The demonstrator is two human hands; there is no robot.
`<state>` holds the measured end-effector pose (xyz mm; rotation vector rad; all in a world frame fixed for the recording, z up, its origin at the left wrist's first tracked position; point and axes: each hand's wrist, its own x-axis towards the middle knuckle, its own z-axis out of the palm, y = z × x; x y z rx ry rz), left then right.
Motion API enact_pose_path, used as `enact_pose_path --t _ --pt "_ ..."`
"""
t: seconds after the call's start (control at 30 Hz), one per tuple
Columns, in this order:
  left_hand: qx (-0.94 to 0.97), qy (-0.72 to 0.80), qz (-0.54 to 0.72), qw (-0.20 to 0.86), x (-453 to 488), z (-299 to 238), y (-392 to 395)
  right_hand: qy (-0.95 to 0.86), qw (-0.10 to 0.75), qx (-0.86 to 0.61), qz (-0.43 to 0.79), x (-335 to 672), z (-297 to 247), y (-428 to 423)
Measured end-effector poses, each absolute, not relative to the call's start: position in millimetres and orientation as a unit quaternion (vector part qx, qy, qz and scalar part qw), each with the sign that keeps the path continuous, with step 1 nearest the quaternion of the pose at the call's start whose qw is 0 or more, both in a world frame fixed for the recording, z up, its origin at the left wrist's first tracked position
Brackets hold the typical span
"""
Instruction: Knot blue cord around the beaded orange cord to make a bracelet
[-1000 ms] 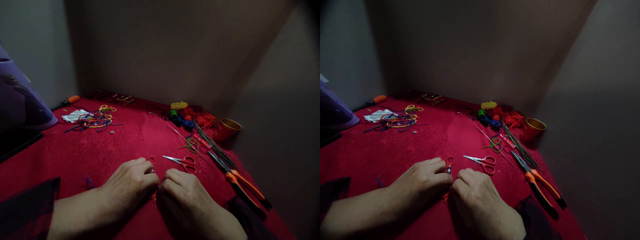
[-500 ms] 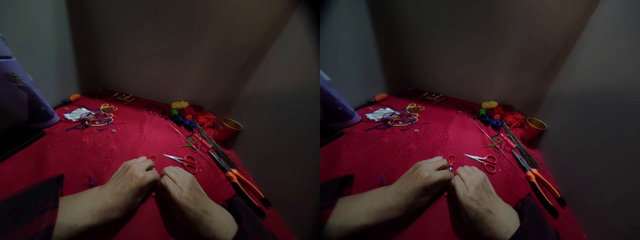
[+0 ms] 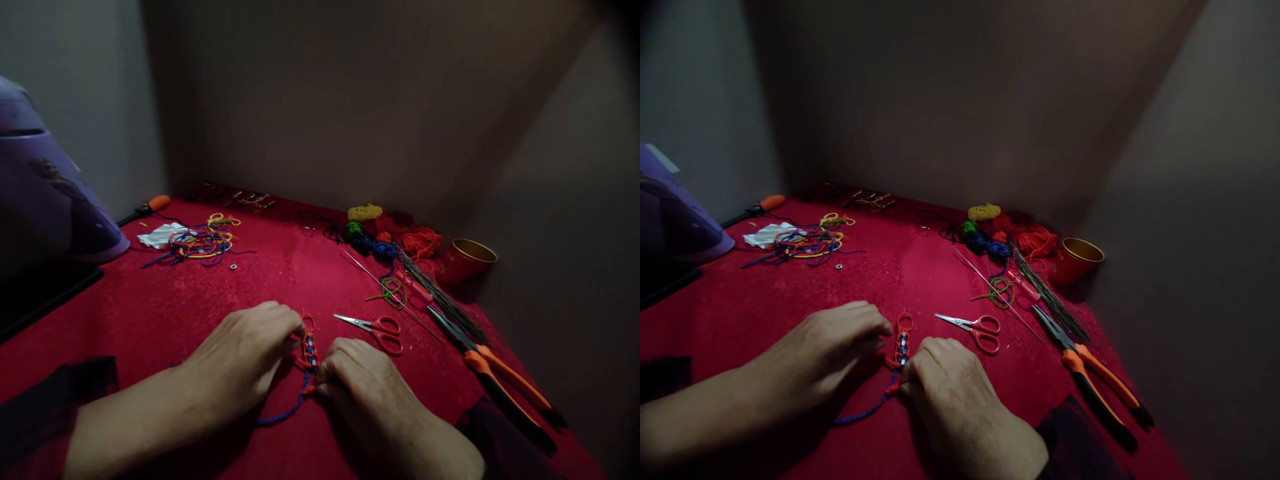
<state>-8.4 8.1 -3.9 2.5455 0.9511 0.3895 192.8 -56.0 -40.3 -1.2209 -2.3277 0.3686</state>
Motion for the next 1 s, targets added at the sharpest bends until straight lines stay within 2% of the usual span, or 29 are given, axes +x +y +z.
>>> enact_pose_path --t 0.2,0.33,0.53,0.67,0.83,1.0 --pt "0.915 0.367 0.042 0.162 -9.1 0.9 11.8 -0.847 0.241 -0.451 0.143 192.4 -32.2 -57.6" --pt "0.925 0.35 0.026 0.148 -7.3 -3.8 5.9 -0.848 0.239 -0.451 0.146 191.6 -33.1 -57.1" --pt "0.912 0.301 0.092 0.265 -15.0 -9.5 -10.7 -0.856 0.234 -0.439 0.142 193.4 -37.7 -57.2" --pt "0.921 0.252 0.083 0.283 -16.9 -5.0 -12.7 -0.857 0.226 -0.44 0.144 194.0 -37.0 -56.9" --pt "0.947 0.204 0.027 0.245 -9.5 9.9 -5.0 -0.857 0.222 -0.443 0.144 195.2 -39.7 -55.7" --pt "0.979 0.139 0.011 0.147 -10.1 10.9 -4.6 -0.861 0.22 -0.439 0.134 197.2 -44.3 -55.2"
